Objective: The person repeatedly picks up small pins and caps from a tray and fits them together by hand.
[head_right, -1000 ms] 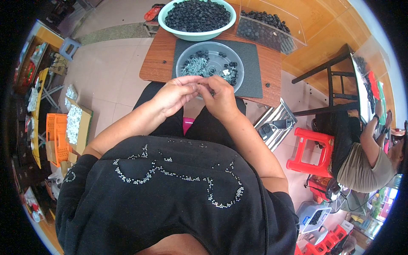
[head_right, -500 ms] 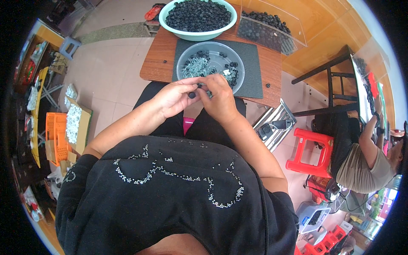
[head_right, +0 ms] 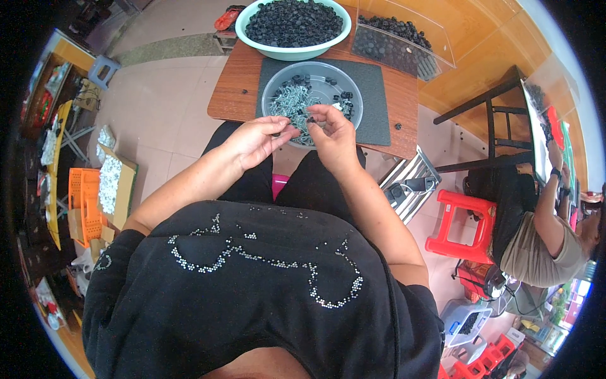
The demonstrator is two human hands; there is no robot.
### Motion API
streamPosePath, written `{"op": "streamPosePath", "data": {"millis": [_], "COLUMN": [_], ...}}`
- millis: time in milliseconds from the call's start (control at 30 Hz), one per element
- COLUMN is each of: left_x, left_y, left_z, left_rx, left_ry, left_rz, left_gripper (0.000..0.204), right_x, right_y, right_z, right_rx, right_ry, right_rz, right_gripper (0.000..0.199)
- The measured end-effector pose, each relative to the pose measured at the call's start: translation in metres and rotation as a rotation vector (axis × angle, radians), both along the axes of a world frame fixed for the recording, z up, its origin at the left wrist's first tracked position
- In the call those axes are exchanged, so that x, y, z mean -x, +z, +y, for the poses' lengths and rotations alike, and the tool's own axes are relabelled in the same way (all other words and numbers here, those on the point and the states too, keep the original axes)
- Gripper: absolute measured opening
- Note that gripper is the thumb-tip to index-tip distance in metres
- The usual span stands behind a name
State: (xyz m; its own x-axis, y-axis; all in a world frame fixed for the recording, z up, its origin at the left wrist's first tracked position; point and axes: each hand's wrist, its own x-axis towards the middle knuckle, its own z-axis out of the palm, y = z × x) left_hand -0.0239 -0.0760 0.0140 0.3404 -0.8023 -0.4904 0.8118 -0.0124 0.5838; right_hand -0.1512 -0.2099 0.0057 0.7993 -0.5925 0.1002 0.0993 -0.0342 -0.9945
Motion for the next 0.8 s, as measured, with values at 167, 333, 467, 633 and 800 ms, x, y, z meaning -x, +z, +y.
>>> {"op": "streamPosePath", "data": {"millis": [167, 333, 467, 633, 800], "left_x": [-0.005, -0.003, 0.003, 0.006, 0.008], "left_y": [-0.009, 0.006, 0.013, 0.016, 0.014], "left_z": [0.003, 0.004, 0.003, 0.002, 0.003], "left_rx": [-0.018, 0.078, 0.019, 0.123, 0.134], "left_ry": [-0.014, -0.079, -0.098, -0.084, -0.098], "left_rz": [0.01, 0.03, -0.111, -0.057, -0.077], "left_gripper": [0.031, 0.029, 0.029, 0.031, 0.032], "right_x": [-0.001, 0.0, -0.002, 0.0, 0.0], "right_y": [0.004, 0.006, 0.005, 0.017, 0.023], "right_z": [0.003, 0.008, 0.018, 0.021, 0.023], "right_rx": [0.023, 0.048, 0.241, 0.462, 0.573], "right_ry": [-0.015, 0.004, -0.037, -0.043, -0.064], "right_rz": [0.066, 0.089, 0.019, 0.057, 0.015], "right_gripper": [0.013, 0.014, 0.016, 0.016, 0.016]}}
